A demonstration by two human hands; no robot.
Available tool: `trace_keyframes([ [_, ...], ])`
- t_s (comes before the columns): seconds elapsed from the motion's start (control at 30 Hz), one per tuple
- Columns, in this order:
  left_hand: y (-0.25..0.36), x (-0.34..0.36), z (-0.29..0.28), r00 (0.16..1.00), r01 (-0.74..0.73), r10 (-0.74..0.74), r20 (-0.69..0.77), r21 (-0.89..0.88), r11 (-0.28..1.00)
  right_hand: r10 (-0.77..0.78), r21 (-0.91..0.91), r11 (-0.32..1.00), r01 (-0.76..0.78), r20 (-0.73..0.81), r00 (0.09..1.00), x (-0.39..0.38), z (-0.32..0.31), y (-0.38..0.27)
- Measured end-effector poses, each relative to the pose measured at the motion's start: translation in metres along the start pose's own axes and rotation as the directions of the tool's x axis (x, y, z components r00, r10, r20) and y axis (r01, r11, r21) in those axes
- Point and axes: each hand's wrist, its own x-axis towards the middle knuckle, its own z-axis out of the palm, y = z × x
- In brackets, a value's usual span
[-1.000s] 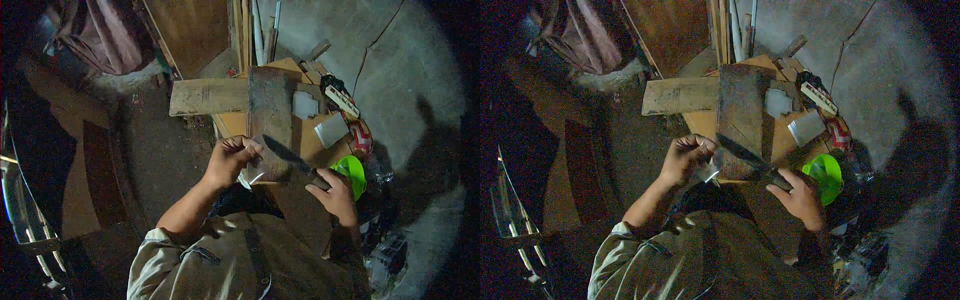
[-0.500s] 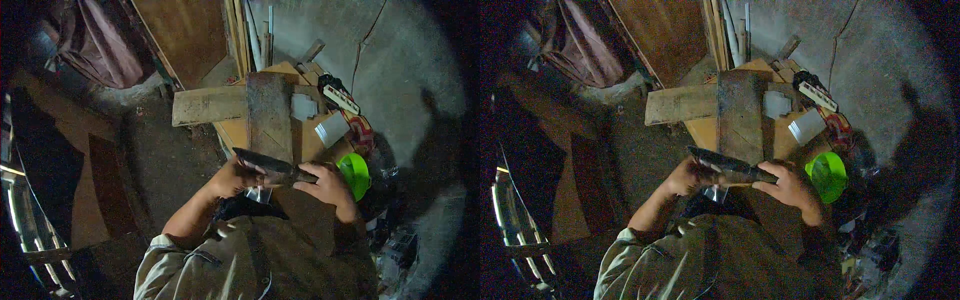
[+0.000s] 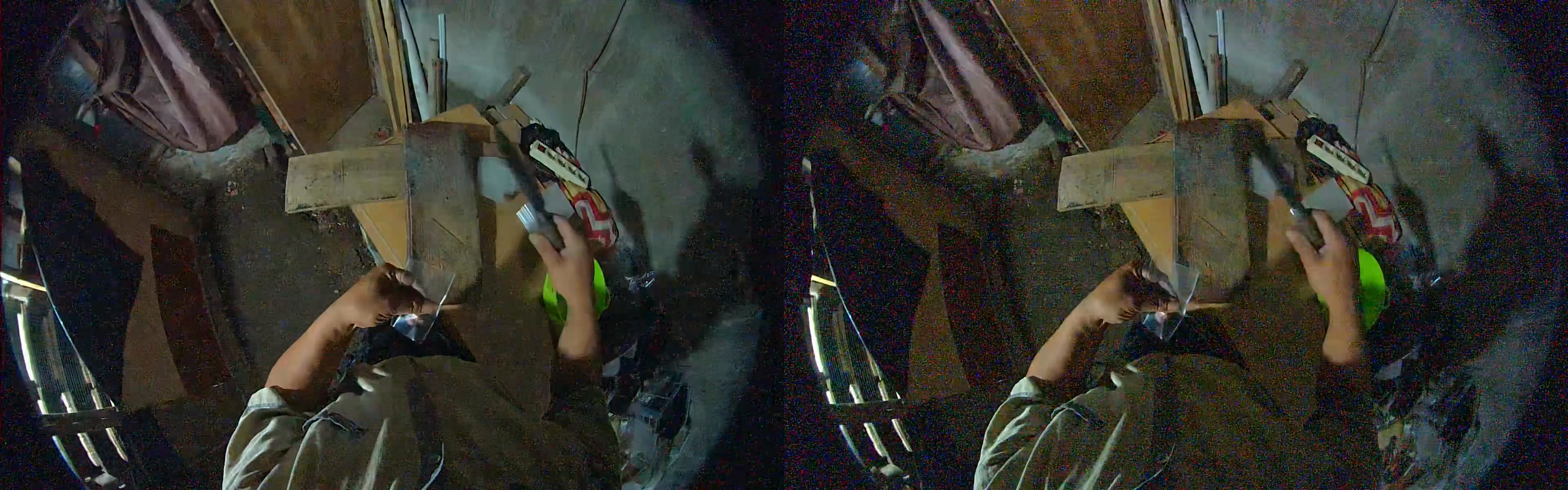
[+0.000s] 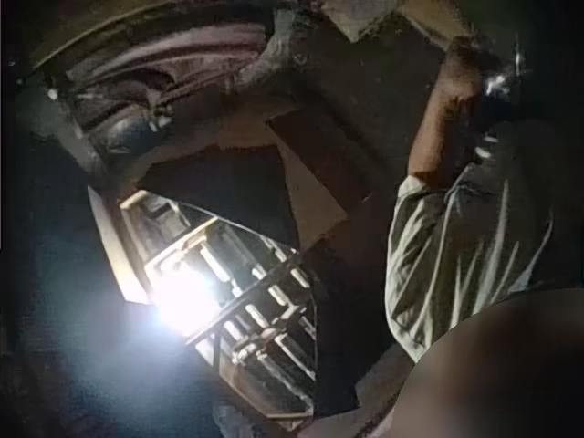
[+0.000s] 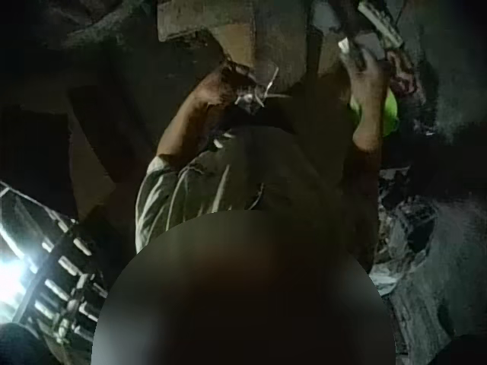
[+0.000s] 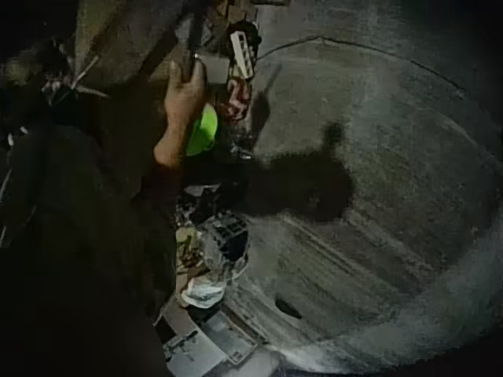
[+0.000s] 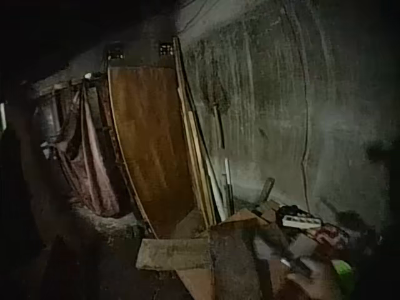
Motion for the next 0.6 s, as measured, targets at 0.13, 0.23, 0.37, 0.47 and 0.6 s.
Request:
trace_keyframes([
  [0.13,-0.025,0.011,-0.005,0.996,0.083,-0.091,-0.013,-0.313,0.946,0.331,0.618,0.633,-0.467,0.329,0.884,-0.012,0.015,-0.034],
  [0.23,-0.025,0.027,0.006,0.986,-0.157,0.161,0.034,-0.094,0.983,0.235,0.797,0.249,-0.551,0.502,0.832,-0.041,0.066,-0.049],
  [0.37,0.005,0.024,0.027,0.999,0.036,-0.034,-0.013,0.328,0.944,0.319,0.784,0.236,-0.574,0.495,0.808,-0.053,0.085,-0.067],
  [0.47,-0.018,0.022,0.015,0.976,-0.207,0.216,0.01,0.334,0.92,0.416,0.821,0.052,-0.568,0.499,0.76,-0.062,0.103,-0.049],
  [0.6,-0.037,0.019,-0.004,0.954,-0.129,0.167,-0.247,0.163,0.978,0.509,0.777,0.368,-0.511,0.291,0.81,-0.05,0.106,-0.032],
])
